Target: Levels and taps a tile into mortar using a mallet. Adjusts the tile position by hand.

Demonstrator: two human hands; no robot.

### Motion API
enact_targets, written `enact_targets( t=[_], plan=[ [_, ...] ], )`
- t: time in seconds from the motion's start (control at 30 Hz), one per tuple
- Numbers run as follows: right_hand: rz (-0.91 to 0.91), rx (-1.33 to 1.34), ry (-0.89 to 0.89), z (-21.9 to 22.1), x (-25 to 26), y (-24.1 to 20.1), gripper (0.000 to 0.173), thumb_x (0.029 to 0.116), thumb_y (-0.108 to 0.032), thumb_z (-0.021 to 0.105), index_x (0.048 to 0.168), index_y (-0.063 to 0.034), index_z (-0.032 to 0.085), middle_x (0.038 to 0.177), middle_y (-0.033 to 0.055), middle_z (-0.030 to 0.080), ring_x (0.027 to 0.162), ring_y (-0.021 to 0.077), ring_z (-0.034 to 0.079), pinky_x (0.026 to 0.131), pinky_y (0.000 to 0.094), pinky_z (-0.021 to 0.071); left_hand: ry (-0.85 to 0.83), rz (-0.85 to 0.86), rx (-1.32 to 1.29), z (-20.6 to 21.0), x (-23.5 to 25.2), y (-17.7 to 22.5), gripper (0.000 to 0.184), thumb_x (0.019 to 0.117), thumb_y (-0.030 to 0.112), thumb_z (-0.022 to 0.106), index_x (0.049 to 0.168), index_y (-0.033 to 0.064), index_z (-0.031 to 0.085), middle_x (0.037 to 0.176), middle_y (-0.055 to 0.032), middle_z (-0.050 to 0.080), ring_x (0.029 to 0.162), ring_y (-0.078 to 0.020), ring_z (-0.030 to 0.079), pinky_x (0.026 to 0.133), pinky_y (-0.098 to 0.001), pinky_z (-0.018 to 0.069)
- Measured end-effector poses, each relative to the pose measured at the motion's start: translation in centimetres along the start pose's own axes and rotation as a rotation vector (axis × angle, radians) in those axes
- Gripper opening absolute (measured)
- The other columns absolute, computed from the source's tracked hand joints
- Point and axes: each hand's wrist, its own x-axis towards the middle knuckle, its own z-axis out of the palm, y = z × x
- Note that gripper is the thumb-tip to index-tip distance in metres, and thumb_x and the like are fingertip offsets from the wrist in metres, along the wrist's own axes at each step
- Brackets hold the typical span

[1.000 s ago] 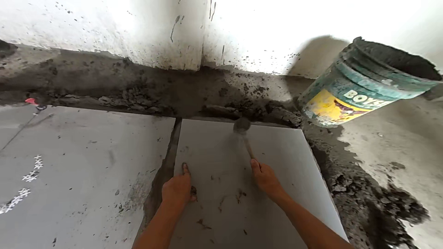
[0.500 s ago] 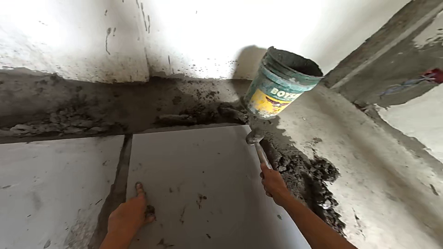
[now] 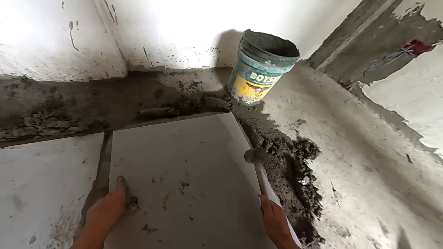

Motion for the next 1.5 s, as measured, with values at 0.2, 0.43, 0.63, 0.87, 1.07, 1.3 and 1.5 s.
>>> enact_targets(
  t=[0.2,0.43,0.63,0.87,1.07,1.3,1.5],
  plan=[
    [-0.086,-0.042,-0.019,-4.5,-3.3,3.7,0.069,0.1022,-0.067,0.029,0.076,-0.0114,0.060,0.057,-0.0012,0.050,0.049,0.0133,0.050,0.047,0.0361,0.0453,0.031,0.031,0.078,-0.2,0.2,0.0,0.117,0.0863,0.057,0.077,0.164,0.0070,0.006,0.126,-0.0291,0.064,0.115,-0.0460,0.066,0.095,-0.0601,0.0541],
    [-0.085,-0.356,-0.380,-14.2,-6.2,10.0,0.072,0.1021,-0.068,0.029,0.089,-0.0069,0.065,0.069,0.0079,0.059,0.065,0.0236,0.062,0.062,0.0475,0.0514,0.032,0.314,0.167,-2.3,-4.4,10.3,0.102,0.0848,0.051,0.081,0.161,0.0087,0.028,0.126,-0.0262,0.065,0.116,-0.0446,0.065,0.095,-0.0593,0.0534],
    [-0.090,-0.632,-0.662,-20.5,-7.7,12.8,0.071,0.1029,-0.066,0.029,0.090,-0.0045,0.062,0.069,0.0136,0.060,0.070,0.0327,0.065,0.065,0.0542,0.0513,-0.107,0.669,0.340,1.1,-13.4,26.0,0.112,0.0871,0.047,0.079,0.166,0.0151,0.007,0.128,-0.0244,0.063,0.116,-0.0430,0.065,0.093,-0.0580,0.0545],
    [-0.114,-0.527,-0.632,-17.5,-3.9,11.3,0.069,0.1043,-0.064,0.027,0.097,-0.0046,0.063,0.075,0.0127,0.061,0.074,0.0311,0.065,0.069,0.0528,0.0526,-0.119,0.608,0.295,4.3,-14.2,28.2,0.113,0.0894,0.037,0.078,0.166,0.0137,-0.002,0.127,-0.0238,0.064,0.111,-0.0429,0.067,0.088,-0.0570,0.0568],
    [-0.152,-0.367,-0.519,-14.3,1.7,4.5,0.062,0.1093,-0.053,0.028,0.098,-0.0051,0.064,0.076,0.0104,0.061,0.072,0.0260,0.064,0.070,0.0485,0.0530,-0.121,0.559,0.286,4.3,-14.6,29.1,0.113,0.0903,0.031,0.078,0.166,0.0126,-0.004,0.122,-0.0237,0.065,0.110,-0.0414,0.068,0.089,-0.0547,0.0563],
    [-0.228,-0.379,-0.427,-12.0,6.1,0.9,0.061,0.1094,-0.053,0.031,0.086,-0.0067,0.062,0.070,0.0095,0.058,0.067,0.0259,0.062,0.064,0.0479,0.0522,-0.103,0.536,0.269,4.3,-14.5,29.1,0.117,0.0872,0.030,0.081,0.166,0.0145,-0.003,0.122,-0.0218,0.065,0.108,-0.0406,0.068,0.086,-0.0541,0.0573],
    [-0.199,-0.189,-0.261,-7.4,7.7,-2.5,0.061,0.1108,-0.050,0.028,0.092,-0.0034,0.063,0.074,0.0134,0.059,0.069,0.0299,0.062,0.065,0.0526,0.0526,-0.123,0.547,0.219,4.2,-14.2,29.2,0.112,0.0873,0.023,0.079,0.166,0.0108,0.000,0.123,-0.0237,0.066,0.109,-0.0420,0.068,0.089,-0.0557,0.0570]
  ],
)
